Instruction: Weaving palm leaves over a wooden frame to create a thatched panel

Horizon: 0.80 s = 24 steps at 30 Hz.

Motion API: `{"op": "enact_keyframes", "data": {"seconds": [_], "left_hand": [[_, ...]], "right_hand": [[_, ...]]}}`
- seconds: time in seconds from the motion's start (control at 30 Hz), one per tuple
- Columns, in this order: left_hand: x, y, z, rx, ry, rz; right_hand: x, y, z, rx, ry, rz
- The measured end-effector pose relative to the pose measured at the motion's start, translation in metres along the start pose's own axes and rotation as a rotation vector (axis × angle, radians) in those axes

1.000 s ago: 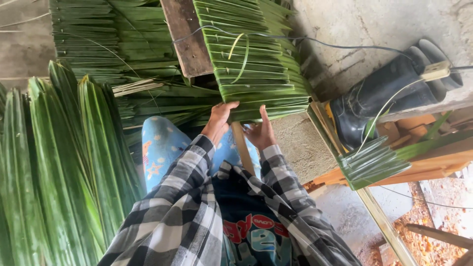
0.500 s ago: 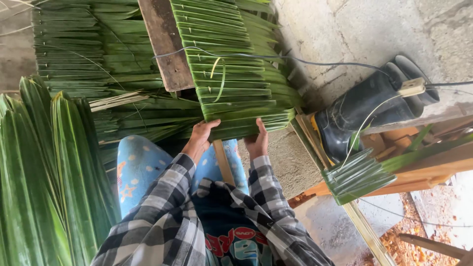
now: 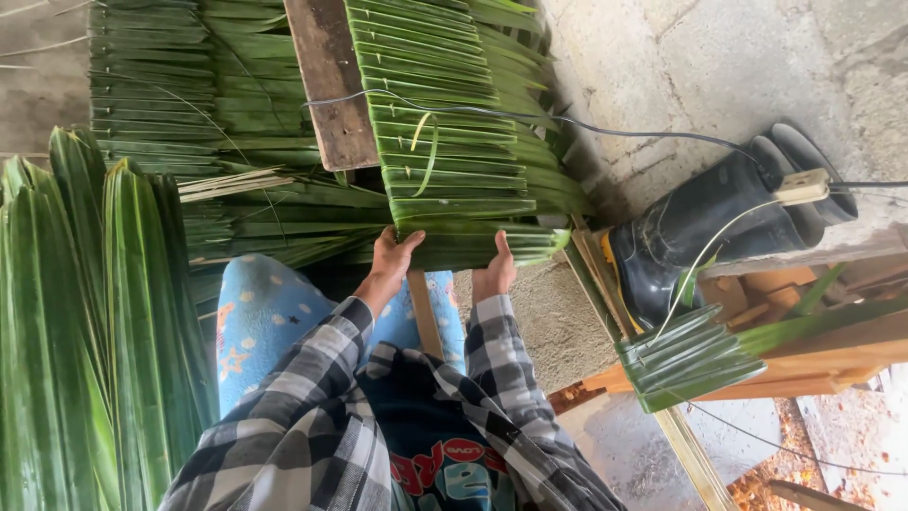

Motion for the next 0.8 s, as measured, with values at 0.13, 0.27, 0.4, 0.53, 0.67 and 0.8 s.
{"op": "enact_keyframes", "data": {"seconds": [0.13,0.27,0.4,0.53,0.67,0.8], "left_hand": [[0.034,0.0,-0.017,0.009,0.026,-0.006],[0.077,0.003,-0.039,-0.01,0.004,-0.02],[0.125,0.002,-0.06,-0.019,-0.021,-0.027],[0.095,0.003,-0.046,-0.003,-0.036,-0.021],[0.074,0.011,-0.033,0.036,-0.059,-0.023],[0.08,0.009,-0.03,0.056,-0.051,0.015]], "right_hand": [[0.007,0.008,-0.03,-0.015,0.007,0.08],[0.01,0.001,-0.031,0.069,-0.006,0.116],[0.011,-0.003,-0.029,0.129,-0.042,0.149],[0.012,-0.018,-0.008,0.169,-0.077,0.111],[0.02,-0.029,0.038,0.229,-0.093,0.138],[0.025,-0.048,0.089,0.268,-0.109,0.133]]}}
Point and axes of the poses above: each hand's wrist, its own z-axis towards the middle knuckle, its own y-axis out of the palm, x = y × z, the point moved 6 cm from there along z, towards the middle knuckle, and after that the axes turned 13 degrees about y, right-handed, at the moved point
